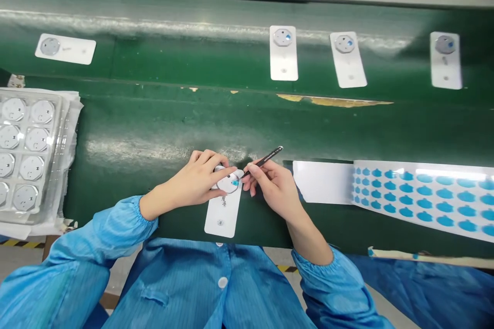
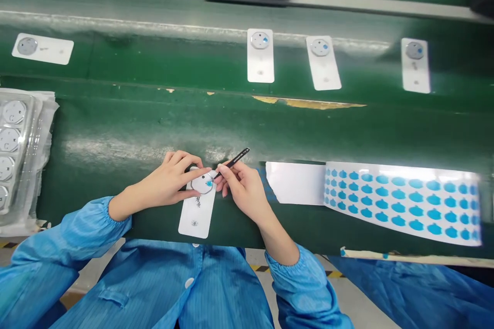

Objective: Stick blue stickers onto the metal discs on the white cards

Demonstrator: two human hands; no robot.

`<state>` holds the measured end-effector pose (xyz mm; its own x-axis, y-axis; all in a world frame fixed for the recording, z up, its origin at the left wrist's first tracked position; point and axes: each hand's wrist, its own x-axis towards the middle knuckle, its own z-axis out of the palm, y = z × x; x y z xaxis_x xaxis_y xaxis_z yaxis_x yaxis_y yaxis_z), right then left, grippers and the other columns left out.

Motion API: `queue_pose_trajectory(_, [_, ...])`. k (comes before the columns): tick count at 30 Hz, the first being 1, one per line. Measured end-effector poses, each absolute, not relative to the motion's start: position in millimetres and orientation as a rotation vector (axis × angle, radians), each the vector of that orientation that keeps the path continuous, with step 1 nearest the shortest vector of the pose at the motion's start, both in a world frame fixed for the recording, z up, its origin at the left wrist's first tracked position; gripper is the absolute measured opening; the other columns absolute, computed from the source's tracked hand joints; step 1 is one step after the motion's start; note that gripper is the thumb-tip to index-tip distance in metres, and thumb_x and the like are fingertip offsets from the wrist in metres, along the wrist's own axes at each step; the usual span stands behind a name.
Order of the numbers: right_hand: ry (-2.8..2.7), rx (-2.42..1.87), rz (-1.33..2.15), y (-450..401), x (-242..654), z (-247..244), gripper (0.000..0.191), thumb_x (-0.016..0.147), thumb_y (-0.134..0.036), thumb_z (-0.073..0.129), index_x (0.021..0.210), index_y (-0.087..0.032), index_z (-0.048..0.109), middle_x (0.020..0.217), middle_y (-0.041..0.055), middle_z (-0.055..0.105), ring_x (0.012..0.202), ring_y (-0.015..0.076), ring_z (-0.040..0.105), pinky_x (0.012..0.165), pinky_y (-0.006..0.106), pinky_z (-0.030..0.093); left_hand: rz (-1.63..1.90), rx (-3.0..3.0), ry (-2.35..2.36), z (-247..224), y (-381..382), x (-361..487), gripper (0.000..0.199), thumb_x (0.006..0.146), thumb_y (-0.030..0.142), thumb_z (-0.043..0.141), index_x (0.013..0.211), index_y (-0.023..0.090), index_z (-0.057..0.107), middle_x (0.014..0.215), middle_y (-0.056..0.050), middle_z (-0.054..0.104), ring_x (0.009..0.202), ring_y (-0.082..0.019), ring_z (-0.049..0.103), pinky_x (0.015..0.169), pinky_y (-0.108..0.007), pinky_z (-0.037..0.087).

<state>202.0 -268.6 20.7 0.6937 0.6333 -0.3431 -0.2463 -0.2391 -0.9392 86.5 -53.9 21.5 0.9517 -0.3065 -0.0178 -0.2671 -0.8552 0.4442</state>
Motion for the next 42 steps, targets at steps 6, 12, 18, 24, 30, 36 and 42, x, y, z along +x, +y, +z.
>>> queue_pose_trajectory(6, [-0.316,-1.667,0.86,-268.3,201.5,20.5,0.046,0.093,-0.063,0.075,0.091,-0.017,0.07,0.069,0.0056,0.075,0.047,0.014,0.065,0.044,0.024,0.055,-0.075,2.683,-0.424,18.9,-55.7,85.5,0.055,0.099,0.043,0.071,0.146,0.02,0.055,0.139,-0.016,0.06,0.124,-0.033,0.049,0.093,-0.044,0.037])
queue_pose_trajectory(12, [-0.338,-1.683,0.868,-269.0,202.2,19.1,0.043,0.095,-0.06,0.075,0.092,-0.018,0.071,0.071,0.0052,0.075,0.049,0.0137,0.066,0.045,0.023,0.055,-0.086,2.688,-0.428,19.0,-55.5,86.0,0.054,0.101,0.042,0.07,0.147,0.019,0.055,0.14,-0.017,0.06,0.125,-0.033,0.049,0.094,-0.044,0.036])
queue_pose_trajectory(18, [-0.367,-1.67,0.856,-268.5,202.7,17.5,0.04,0.097,-0.057,0.074,0.091,-0.018,0.071,0.071,0.0045,0.075,0.052,0.0137,0.068,0.043,0.022,0.054,-0.091,2.671,-0.423,20.4,-55.8,86.9,0.053,0.101,0.042,0.07,0.147,0.02,0.055,0.139,-0.017,0.06,0.125,-0.033,0.049,0.094,-0.044,0.036])
queue_pose_trajectory(24, [-0.37,-1.688,0.869,-268.0,203.6,19.4,0.041,0.096,-0.06,0.074,0.09,-0.019,0.071,0.071,0.0039,0.075,0.048,0.0134,0.065,0.043,0.024,0.055,-0.109,2.661,-0.422,20.5,-56.2,87.5,0.053,0.101,0.041,0.069,0.148,0.02,0.054,0.14,-0.017,0.059,0.126,-0.033,0.048,0.096,-0.045,0.036])
queue_pose_trajectory(30, [-0.376,-1.702,0.853,-268.6,203.5,18.7,0.042,0.096,-0.061,0.073,0.091,-0.02,0.071,0.074,0.0047,0.076,0.05,0.015,0.066,0.043,0.025,0.055,-0.152,2.652,-0.408,21.5,-56.0,87.8,0.052,0.102,0.039,0.067,0.148,0.02,0.053,0.14,-0.018,0.058,0.129,-0.035,0.047,0.098,-0.046,0.036])
queue_pose_trajectory(36, [-0.397,-1.722,0.838,-270.0,202.6,19.0,0.039,0.098,-0.057,0.072,0.091,-0.019,0.072,0.073,0.0046,0.076,0.052,0.0144,0.068,0.044,0.024,0.054,-0.159,2.657,-0.415,22.5,-56.1,87.6,0.051,0.103,0.039,0.066,0.148,0.021,0.052,0.14,-0.018,0.058,0.129,-0.035,0.047,0.098,-0.046,0.035])
queue_pose_trajectory(42, [-0.411,-1.739,0.811,-270.7,201.8,19.1,0.038,0.099,-0.057,0.072,0.092,-0.019,0.073,0.075,0.0051,0.077,0.054,0.0151,0.069,0.045,0.024,0.055,-0.139,2.666,-0.423,21.5,-55.7,87.6,0.051,0.102,0.039,0.067,0.148,0.02,0.052,0.139,-0.017,0.058,0.129,-0.035,0.047,0.097,-0.045,0.034])
